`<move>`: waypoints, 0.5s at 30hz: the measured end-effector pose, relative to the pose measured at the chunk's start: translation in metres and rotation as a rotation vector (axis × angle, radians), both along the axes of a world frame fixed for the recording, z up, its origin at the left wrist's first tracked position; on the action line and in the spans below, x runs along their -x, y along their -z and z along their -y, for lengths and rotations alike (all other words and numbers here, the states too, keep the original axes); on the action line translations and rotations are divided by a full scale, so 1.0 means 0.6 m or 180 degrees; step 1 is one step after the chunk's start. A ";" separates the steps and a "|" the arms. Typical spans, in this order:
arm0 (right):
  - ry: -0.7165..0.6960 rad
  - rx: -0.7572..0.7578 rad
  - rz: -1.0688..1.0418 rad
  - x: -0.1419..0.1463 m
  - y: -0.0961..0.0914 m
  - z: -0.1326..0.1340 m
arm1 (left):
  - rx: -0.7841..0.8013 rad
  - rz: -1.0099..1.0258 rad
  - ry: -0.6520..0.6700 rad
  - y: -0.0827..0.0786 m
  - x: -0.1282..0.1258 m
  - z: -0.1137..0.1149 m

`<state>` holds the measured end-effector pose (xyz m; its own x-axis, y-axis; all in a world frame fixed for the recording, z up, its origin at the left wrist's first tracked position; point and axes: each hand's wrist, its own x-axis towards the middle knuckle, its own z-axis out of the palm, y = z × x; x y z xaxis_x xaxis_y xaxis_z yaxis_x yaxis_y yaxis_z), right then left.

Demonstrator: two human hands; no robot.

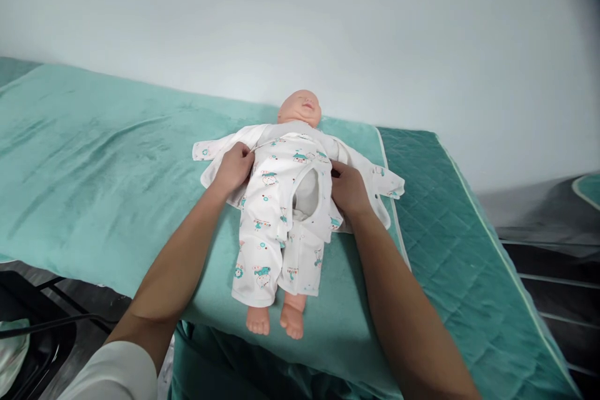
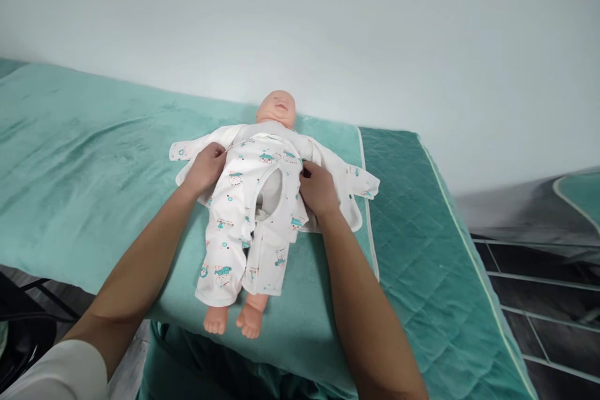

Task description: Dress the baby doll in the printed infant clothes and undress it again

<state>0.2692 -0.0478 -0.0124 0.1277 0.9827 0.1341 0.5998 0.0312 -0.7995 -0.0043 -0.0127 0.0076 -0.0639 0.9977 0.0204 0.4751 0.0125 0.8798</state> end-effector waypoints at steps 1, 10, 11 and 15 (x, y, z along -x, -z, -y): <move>-0.0010 0.0063 -0.0044 -0.001 -0.002 0.000 | -0.0082 -0.0098 0.0014 0.000 0.000 -0.001; -0.0503 0.0174 -0.0756 -0.002 -0.001 0.003 | 0.0573 0.1180 0.0977 0.001 0.000 0.001; -0.0520 0.0174 -0.0922 0.000 0.002 0.004 | 0.0708 0.1390 0.0971 0.001 -0.002 0.003; -0.0422 0.0152 -0.1598 0.013 0.007 0.007 | 0.0924 0.2086 0.0695 0.000 -0.013 0.007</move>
